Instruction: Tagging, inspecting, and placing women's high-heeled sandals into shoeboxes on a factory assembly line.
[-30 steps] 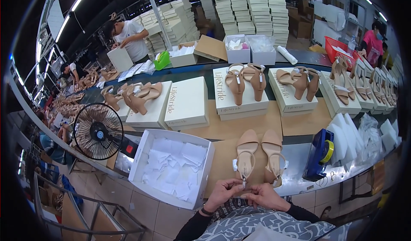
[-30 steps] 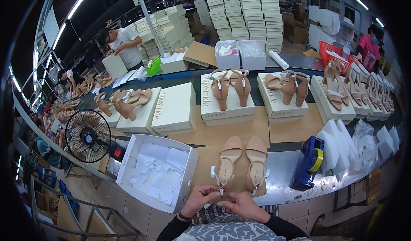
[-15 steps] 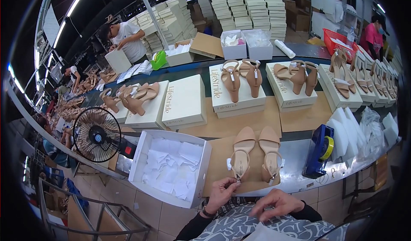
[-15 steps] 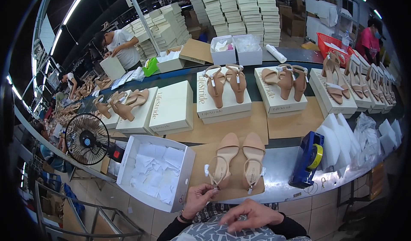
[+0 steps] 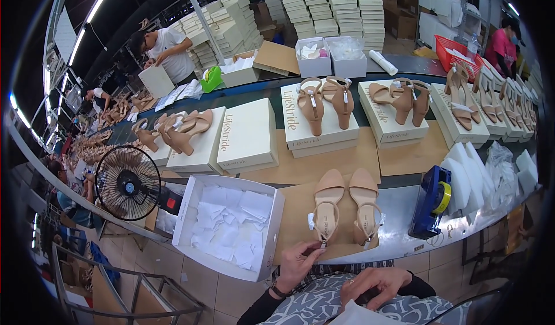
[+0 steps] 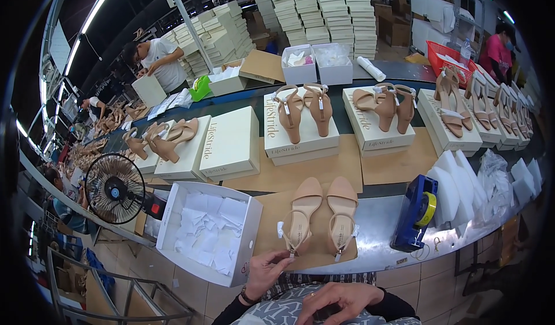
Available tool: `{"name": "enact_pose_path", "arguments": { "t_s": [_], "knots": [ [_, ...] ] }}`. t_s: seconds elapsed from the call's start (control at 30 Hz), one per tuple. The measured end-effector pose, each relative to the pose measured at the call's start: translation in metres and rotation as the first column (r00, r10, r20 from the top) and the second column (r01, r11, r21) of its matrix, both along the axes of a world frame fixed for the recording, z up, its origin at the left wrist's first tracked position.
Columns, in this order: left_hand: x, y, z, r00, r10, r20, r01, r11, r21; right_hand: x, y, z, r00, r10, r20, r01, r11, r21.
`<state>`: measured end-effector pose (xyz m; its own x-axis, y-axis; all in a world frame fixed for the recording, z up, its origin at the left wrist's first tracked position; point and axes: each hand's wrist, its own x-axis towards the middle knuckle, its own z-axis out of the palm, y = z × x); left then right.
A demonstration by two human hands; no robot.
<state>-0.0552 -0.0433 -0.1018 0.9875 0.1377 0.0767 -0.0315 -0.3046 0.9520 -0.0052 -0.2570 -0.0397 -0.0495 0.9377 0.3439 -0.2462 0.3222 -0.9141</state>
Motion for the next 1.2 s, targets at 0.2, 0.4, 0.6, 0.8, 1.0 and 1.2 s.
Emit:
{"name": "enact_pose_path", "arguments": {
  "t_s": [0.2, 0.4, 0.6, 0.8, 1.0, 1.2],
  "knots": [
    [0.002, 0.001, -0.008, 0.999, -0.008, -0.042, 0.003, 0.991, -0.135, -0.002, -0.007, -0.008, 1.000, 0.010, -0.028, -0.008, 0.998, 0.060],
    [0.005, -0.006, -0.009, 0.997, 0.025, -0.073, -0.037, 0.986, -0.163, -0.001, -0.015, 0.003, 0.998, -0.009, 0.057, 0.015, 0.993, -0.117],
    [-0.002, -0.003, -0.018, 0.989, -0.003, -0.146, -0.023, 0.984, -0.179, -0.001, -0.024, -0.006, 0.988, 0.060, 0.144, -0.010, 0.946, -0.324],
    [-0.006, 0.001, -0.018, 0.974, -0.054, -0.222, 0.041, 0.997, -0.066, -0.007, -0.019, 0.000, 0.986, -0.077, 0.149, 0.109, 0.970, -0.216],
    [-0.009, 0.010, -0.020, 0.957, -0.103, -0.271, 0.097, 0.995, -0.037, -0.008, -0.007, 0.009, 0.980, 0.057, 0.189, 0.011, 0.940, -0.342],
    [-0.016, 0.023, -0.033, 0.969, -0.106, -0.225, 0.082, 0.990, -0.114, -0.013, 0.026, 0.019, 0.975, 0.009, 0.221, 0.070, 0.934, -0.350]
  ]
}}
